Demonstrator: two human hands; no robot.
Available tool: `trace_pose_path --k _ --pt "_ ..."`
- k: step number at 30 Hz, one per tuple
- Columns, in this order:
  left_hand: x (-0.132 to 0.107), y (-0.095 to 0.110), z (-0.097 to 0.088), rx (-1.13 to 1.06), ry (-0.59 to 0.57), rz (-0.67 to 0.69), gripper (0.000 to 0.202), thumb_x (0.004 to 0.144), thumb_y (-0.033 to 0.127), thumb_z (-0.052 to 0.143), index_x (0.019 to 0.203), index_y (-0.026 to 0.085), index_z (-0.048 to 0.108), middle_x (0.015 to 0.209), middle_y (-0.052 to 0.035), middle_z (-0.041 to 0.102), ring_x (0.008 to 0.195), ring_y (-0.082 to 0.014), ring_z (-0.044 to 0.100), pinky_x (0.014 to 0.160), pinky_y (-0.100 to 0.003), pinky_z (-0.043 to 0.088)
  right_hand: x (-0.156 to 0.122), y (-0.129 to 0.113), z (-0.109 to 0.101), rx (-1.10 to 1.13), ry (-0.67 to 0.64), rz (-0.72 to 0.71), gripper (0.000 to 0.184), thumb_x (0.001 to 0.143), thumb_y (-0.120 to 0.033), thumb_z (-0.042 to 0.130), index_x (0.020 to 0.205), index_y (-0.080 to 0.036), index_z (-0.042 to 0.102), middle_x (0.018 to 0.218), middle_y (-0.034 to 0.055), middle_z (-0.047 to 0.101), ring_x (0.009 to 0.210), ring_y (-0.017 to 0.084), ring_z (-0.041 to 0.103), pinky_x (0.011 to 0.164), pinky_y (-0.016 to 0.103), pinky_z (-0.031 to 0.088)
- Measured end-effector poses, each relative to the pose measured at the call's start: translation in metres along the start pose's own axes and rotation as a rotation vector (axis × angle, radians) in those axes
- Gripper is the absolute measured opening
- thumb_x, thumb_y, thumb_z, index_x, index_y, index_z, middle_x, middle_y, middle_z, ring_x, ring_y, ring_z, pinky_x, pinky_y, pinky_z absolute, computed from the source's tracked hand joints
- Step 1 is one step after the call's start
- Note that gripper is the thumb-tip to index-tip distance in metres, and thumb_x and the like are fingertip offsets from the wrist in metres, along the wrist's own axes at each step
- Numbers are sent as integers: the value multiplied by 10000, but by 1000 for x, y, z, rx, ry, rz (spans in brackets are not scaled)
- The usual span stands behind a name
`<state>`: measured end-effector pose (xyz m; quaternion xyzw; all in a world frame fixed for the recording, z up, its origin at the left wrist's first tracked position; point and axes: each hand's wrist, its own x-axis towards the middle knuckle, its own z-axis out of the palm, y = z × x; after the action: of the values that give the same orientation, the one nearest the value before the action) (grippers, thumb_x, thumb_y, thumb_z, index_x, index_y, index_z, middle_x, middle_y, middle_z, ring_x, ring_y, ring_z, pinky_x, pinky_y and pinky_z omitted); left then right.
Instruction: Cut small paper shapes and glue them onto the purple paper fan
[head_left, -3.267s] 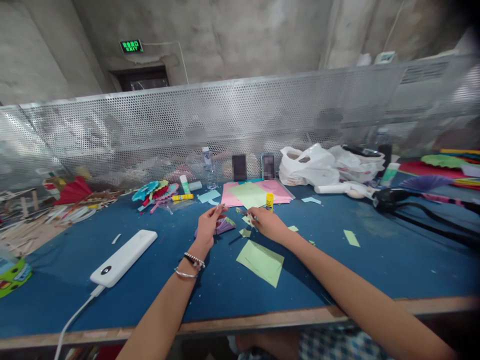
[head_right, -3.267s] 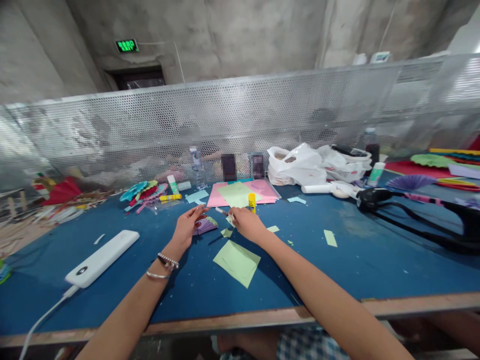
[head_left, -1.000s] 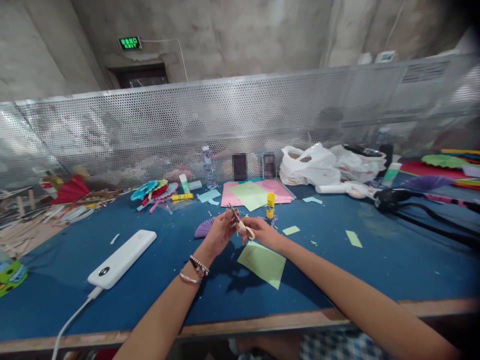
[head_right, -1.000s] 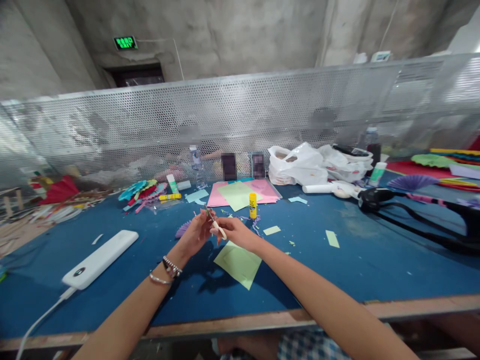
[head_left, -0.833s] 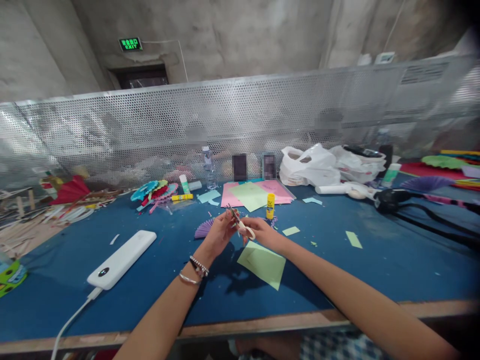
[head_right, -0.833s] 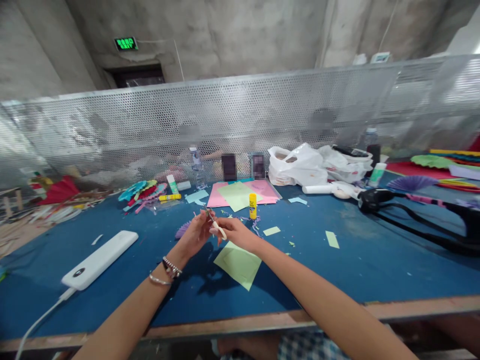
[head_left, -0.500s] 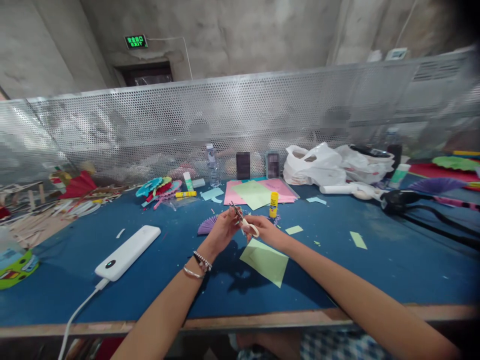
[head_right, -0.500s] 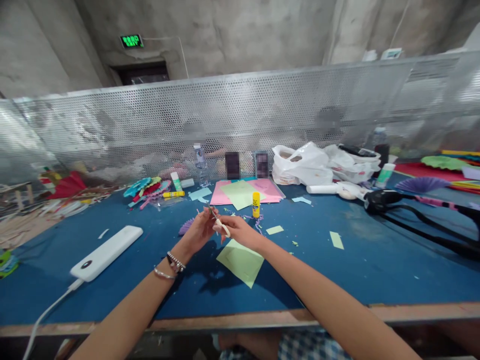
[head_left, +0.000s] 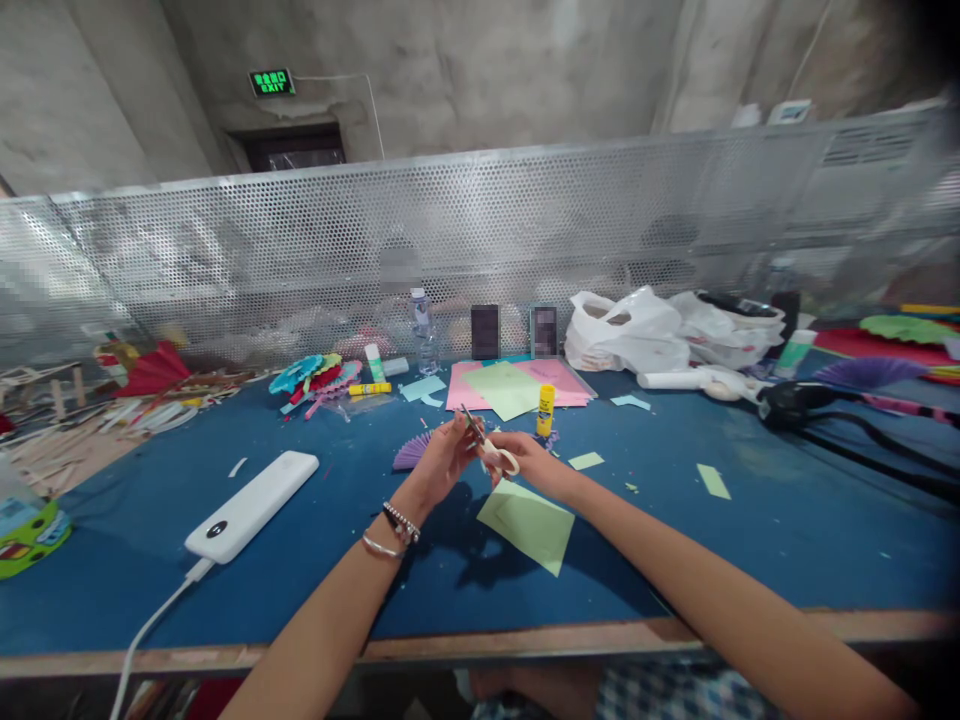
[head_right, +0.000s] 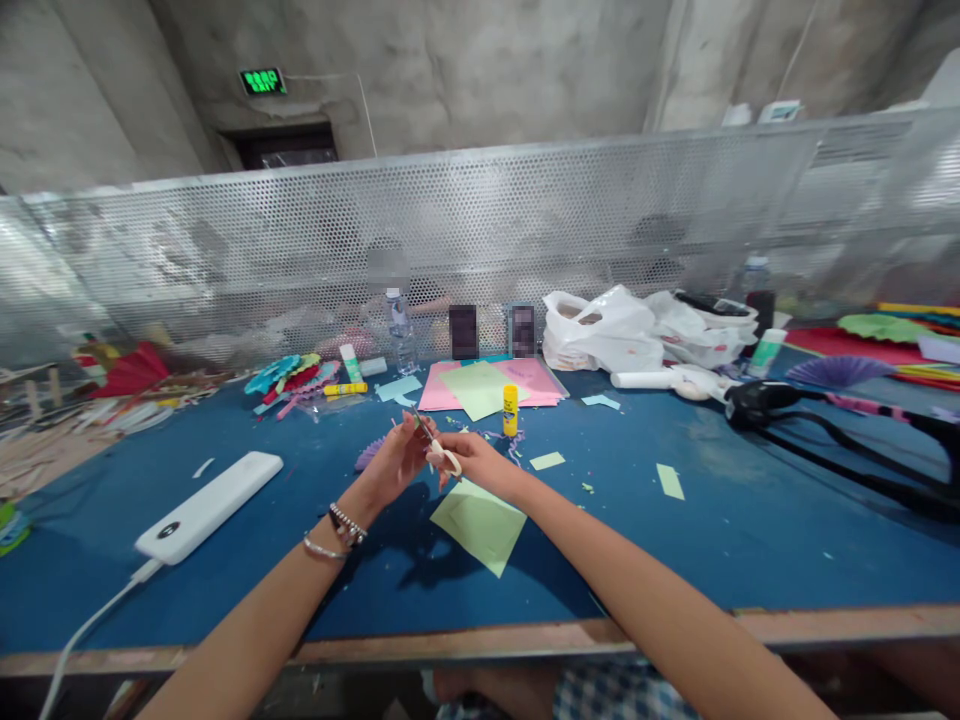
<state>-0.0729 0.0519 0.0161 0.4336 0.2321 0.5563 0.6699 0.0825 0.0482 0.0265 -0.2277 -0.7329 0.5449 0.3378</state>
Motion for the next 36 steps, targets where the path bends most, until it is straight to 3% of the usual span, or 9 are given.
trace_pose_path --k 13,24,27,32,36 --pt "-1 3 2 -4 46 -11 420 642 542 646 743 138 591 744 -14 565 650 -96 534 606 -214 420 1 -1 -1 110 -20 5 297 740 -412 597 649 -140 519 593 -33 459 527 62 455 537 203 392" --pt "-2 6 3 81 60 0 453 624 572 641 737 138 575 725 -16 551 643 -107 519 608 -229 413 0 -2 -2 111 -37 14 314 730 -431 598 627 -148 506 590 -28 469 529 72 457 552 220 403" --pt "-3 7 6 217 83 99 465 670 603 574 766 148 562 738 -17 542 657 -115 503 607 -232 398 1 2 -1 145 -21 8 309 738 -437 590 654 -151 507 573 -28 484 531 77 463 564 225 410" --pt "-5 7 9 641 201 408 389 779 517 503 621 165 448 563 40 402 543 -89 366 550 -213 305 2 2 2 80 19 -20 306 741 -441 591 695 -147 515 588 -24 508 572 91 497 591 229 406" --pt "-9 6 11 787 257 464 369 821 485 453 625 172 436 560 39 392 547 -99 355 550 -222 285 1 -1 4 48 27 -2 328 732 -466 593 715 -147 517 601 -24 523 593 96 508 603 231 393"
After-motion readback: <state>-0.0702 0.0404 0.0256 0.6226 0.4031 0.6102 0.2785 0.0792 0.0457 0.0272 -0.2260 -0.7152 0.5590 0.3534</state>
